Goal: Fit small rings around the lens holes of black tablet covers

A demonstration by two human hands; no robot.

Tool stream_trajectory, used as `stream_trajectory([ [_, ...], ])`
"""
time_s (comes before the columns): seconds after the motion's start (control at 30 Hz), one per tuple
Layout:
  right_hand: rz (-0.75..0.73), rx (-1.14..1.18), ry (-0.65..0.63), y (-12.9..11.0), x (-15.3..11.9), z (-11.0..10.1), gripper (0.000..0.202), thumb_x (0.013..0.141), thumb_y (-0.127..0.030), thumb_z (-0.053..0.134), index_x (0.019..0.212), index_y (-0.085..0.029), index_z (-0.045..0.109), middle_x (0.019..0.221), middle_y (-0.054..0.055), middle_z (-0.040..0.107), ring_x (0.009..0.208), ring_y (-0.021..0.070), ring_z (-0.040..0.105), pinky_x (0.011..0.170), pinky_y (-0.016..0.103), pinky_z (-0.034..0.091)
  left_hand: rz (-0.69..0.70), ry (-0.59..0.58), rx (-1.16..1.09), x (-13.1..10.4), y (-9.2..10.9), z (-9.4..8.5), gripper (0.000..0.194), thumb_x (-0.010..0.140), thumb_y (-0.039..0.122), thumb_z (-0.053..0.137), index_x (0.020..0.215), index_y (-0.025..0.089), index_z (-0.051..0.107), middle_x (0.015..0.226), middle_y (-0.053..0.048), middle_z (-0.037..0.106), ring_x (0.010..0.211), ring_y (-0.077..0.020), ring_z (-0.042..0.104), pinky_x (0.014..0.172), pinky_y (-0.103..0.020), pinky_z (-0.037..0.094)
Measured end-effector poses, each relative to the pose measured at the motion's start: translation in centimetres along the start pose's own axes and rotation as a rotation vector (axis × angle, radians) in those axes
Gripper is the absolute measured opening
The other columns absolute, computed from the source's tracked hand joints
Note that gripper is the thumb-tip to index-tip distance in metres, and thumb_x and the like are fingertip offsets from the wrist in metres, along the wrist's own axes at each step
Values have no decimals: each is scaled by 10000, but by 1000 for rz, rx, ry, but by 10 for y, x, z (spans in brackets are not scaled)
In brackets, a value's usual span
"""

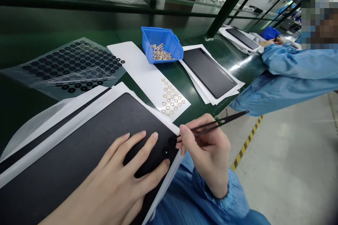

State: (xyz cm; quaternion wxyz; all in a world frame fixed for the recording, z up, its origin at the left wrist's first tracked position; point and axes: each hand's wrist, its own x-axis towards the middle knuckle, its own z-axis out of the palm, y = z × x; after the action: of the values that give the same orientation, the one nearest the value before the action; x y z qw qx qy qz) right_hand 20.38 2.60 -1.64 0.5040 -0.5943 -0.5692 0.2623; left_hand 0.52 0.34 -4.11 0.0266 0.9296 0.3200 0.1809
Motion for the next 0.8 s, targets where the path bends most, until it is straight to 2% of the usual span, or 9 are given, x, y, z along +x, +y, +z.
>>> stream_trajectory([
  [0.17, 56, -3, -78, 2, 1, 0, 158, 812, -222, 621, 692, -201, 520, 478, -54, 552, 288, 73, 482, 266, 157, 398, -1, 24, -10, 0, 1, 5, 578, 782, 139, 425, 1324, 319, 512, 1329, -47, 552, 1292, -313, 374, 1082, -506, 272],
  [0.37, 34, -2, -78, 1, 0, 2, 165, 835, -208, 588, 697, -209, 497, 445, -70, 538, 260, 79, 498, 274, 150, 438, -15, -12, -12, 1, 3, 5, 621, 740, 113, 427, 1321, 314, 514, 1335, -37, 555, 1310, -312, 367, 1100, -509, 263],
  [0.6, 32, -51, -92, 2, 1, 3, 166, 822, -206, 575, 683, -203, 485, 485, -64, 530, 253, 71, 490, 265, 149, 419, -5, 26, -15, 0, 1, 4, 639, 739, 103, 446, 1341, 308, 507, 1357, -59, 530, 1297, -304, 385, 1117, -493, 256],
  [0.7, 19, -65, -121, 3, 2, 2, 170, 813, -201, 566, 668, -204, 477, 466, -64, 525, 249, 70, 480, 263, 148, 408, 5, 44, -26, 0, 0, 5, 654, 735, 79, 420, 1345, 297, 514, 1360, -62, 531, 1303, -303, 377, 1130, -494, 222],
  [0.8, 55, -5, -184, 3, 3, 2, 159, 811, -209, 574, 692, -215, 469, 420, -79, 510, 242, 81, 476, 259, 155, 405, 20, 45, -25, -1, -1, 5, 672, 727, 78, 426, 1355, 301, 511, 1363, -60, 534, 1308, -308, 378, 1116, -500, 263],
])
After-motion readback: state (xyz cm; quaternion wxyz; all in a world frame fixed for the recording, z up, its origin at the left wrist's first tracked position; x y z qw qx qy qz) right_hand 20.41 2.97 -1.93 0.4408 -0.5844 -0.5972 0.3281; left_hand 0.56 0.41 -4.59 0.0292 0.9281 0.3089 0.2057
